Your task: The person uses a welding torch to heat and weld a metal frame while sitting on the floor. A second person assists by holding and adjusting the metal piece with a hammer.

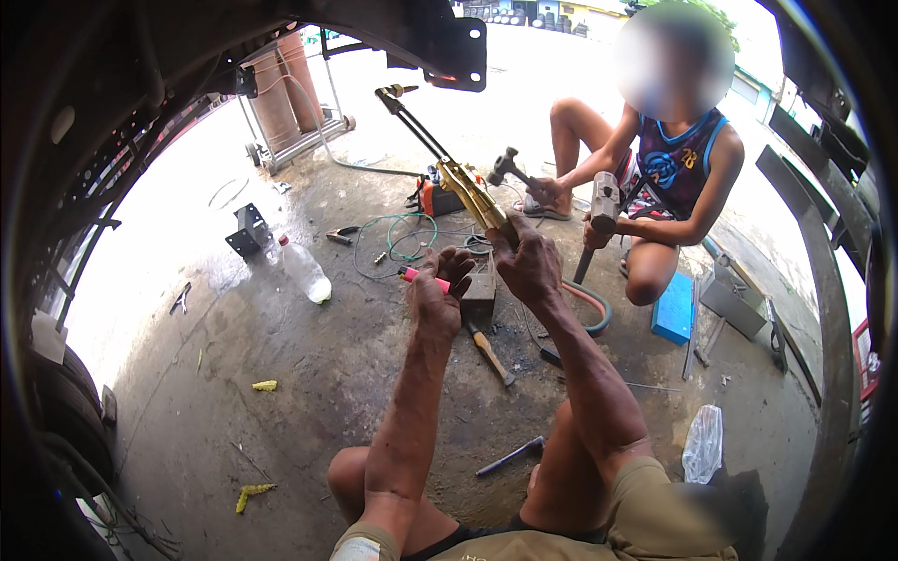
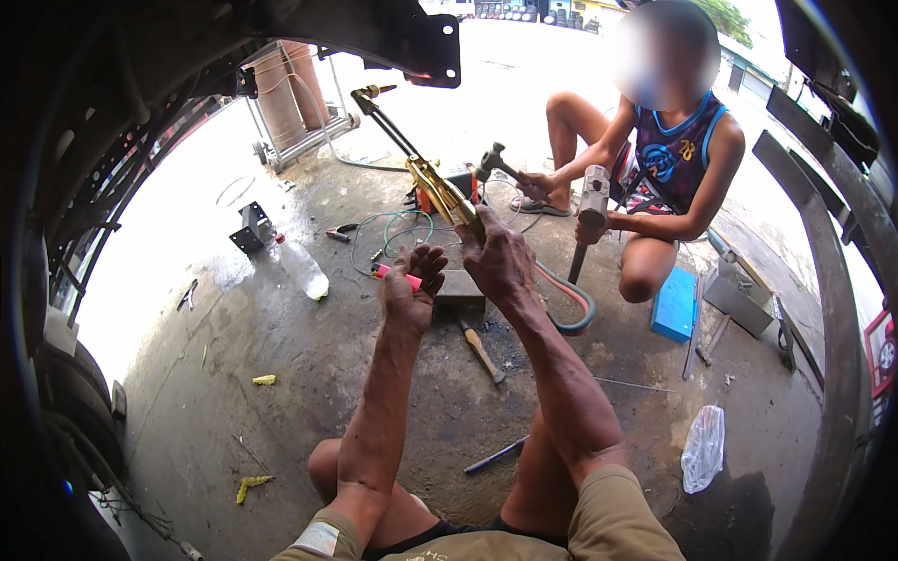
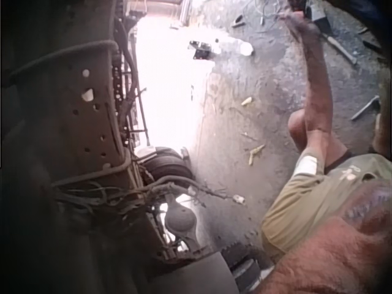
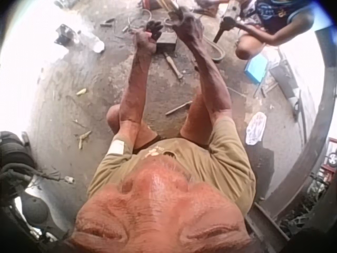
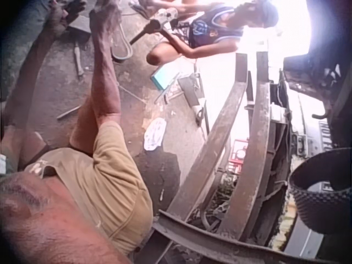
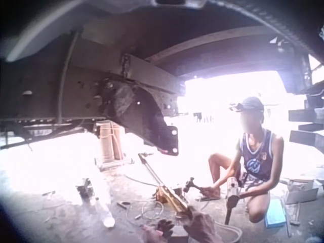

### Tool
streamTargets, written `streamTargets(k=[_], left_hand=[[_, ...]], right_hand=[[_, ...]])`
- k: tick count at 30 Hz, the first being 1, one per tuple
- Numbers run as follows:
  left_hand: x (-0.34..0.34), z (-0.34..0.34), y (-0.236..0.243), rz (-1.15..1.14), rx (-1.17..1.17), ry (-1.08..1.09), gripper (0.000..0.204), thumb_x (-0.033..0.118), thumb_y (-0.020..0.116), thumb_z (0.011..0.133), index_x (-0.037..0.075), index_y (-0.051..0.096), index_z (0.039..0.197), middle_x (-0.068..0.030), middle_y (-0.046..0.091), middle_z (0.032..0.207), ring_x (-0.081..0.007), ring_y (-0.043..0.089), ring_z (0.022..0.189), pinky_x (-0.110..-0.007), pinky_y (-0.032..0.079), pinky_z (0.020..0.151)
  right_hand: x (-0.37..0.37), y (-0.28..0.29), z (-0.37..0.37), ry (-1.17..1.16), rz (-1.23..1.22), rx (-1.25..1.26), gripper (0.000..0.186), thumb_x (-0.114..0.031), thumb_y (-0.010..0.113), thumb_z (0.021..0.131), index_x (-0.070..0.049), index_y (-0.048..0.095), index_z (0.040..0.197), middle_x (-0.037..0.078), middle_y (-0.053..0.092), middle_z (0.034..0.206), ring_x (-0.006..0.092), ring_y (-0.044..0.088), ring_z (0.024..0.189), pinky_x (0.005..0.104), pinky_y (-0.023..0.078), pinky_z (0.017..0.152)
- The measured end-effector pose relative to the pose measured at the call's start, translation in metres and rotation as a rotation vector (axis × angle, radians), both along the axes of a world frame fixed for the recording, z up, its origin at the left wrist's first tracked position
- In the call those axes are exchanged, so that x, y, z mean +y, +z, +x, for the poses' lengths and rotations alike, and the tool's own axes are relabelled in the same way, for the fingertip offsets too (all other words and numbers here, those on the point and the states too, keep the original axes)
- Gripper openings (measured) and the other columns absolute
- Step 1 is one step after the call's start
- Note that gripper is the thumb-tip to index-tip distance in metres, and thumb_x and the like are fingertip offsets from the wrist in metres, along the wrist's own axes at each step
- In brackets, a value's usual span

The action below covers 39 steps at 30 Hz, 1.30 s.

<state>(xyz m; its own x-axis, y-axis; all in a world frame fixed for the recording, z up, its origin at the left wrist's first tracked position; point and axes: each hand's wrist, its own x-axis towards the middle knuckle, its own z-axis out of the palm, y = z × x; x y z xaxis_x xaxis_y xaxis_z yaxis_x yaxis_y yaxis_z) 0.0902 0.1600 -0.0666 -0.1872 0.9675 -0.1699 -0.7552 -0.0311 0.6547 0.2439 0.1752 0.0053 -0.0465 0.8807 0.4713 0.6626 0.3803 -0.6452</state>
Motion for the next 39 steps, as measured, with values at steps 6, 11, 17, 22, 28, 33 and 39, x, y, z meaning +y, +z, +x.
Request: streamTargets(k=[6, 11, 17, 22, 28, 33, 39], left_hand=[[0.000, 0.021, 0.006, -0.001, 0.019, -0.106, 0.039, 0.039, 0.047, 0.108, 0.007, 0.064, 0.121, -0.0109, 0.074, 0.113, -0.0245, 0.072, 0.100, -0.037, 0.052, 0.084], [0.007, -0.009, -0.014, -0.059, 0.072, -0.078, 0.039, 0.033, 0.043, 0.107, 0.007, 0.058, 0.132, -0.0078, 0.070, 0.124, -0.0199, 0.069, 0.105, -0.038, 0.047, 0.092], [0.009, 0.017, -0.016, -0.031, 0.061, -0.212, 0.041, 0.028, 0.042, 0.107, 0.003, 0.056, 0.137, -0.0119, 0.070, 0.126, -0.0226, 0.069, 0.106, -0.036, 0.049, 0.087], [-0.005, 0.032, 0.001, 0.071, 0.058, -0.268, 0.039, 0.032, 0.050, 0.107, 0.002, 0.064, 0.129, -0.0110, 0.072, 0.119, -0.0214, 0.070, 0.102, -0.035, 0.055, 0.084], [-0.013, 0.029, 0.005, 0.106, 0.038, -0.365, 0.040, 0.033, 0.050, 0.108, 0.002, 0.063, 0.130, -0.0106, 0.072, 0.119, -0.0205, 0.070, 0.102, -0.035, 0.055, 0.086], [-0.016, 0.037, 0.009, 0.102, 0.091, -0.422, 0.041, 0.033, 0.047, 0.109, 0.005, 0.060, 0.136, -0.0080, 0.070, 0.126, -0.0200, 0.068, 0.105, -0.038, 0.053, 0.093], [-0.025, 0.045, 0.018, 0.065, 0.163, -0.424, 0.041, 0.034, 0.047, 0.109, 0.008, 0.058, 0.140, -0.0061, 0.068, 0.127, -0.0206, 0.067, 0.112, -0.041, 0.053, 0.098]], right_hand=[[-0.005, -0.006, 0.021, 0.007, 0.067, 0.024, 0.027, -0.028, 0.067, 0.096, -0.008, 0.064, 0.114, 0.018, 0.074, 0.090, 0.0363, 0.074, 0.082, 0.0486, 0.053, 0.069], [-0.004, -0.013, 0.009, 0.085, 0.069, 0.012, 0.029, -0.022, 0.066, 0.093, -0.005, 0.062, 0.116, 0.026, 0.071, 0.090, 0.0447, 0.072, 0.085, 0.0534, 0.054, 0.074], [-0.011, -0.012, 0.020, 0.075, -0.028, 0.137, 0.030, -0.028, 0.066, 0.096, -0.006, 0.063, 0.116, 0.021, 0.073, 0.090, 0.0399, 0.073, 0.086, 0.0504, 0.054, 0.072], [-0.008, -0.021, 0.015, 0.024, 0.041, 0.117, 0.027, -0.025, 0.067, 0.095, -0.006, 0.064, 0.115, 0.019, 0.075, 0.090, 0.0379, 0.074, 0.084, 0.0483, 0.055, 0.072], [-0.010, -0.023, 0.010, -0.022, 0.037, 0.091, 0.030, -0.026, 0.068, 0.095, -0.007, 0.065, 0.117, 0.020, 0.074, 0.092, 0.0383, 0.073, 0.085, 0.0485, 0.054, 0.074], [-0.006, -0.025, 0.018, -0.029, 0.063, 0.074, 0.028, -0.025, 0.069, 0.095, -0.007, 0.066, 0.116, 0.018, 0.075, 0.090, 0.0359, 0.074, 0.082, 0.0463, 0.054, 0.072], [-0.010, -0.022, 0.019, -0.024, 0.058, 0.037, 0.026, -0.030, 0.069, 0.094, -0.008, 0.062, 0.107, 0.015, 0.072, 0.094, 0.0388, 0.071, 0.087, 0.0512, 0.051, 0.072]])
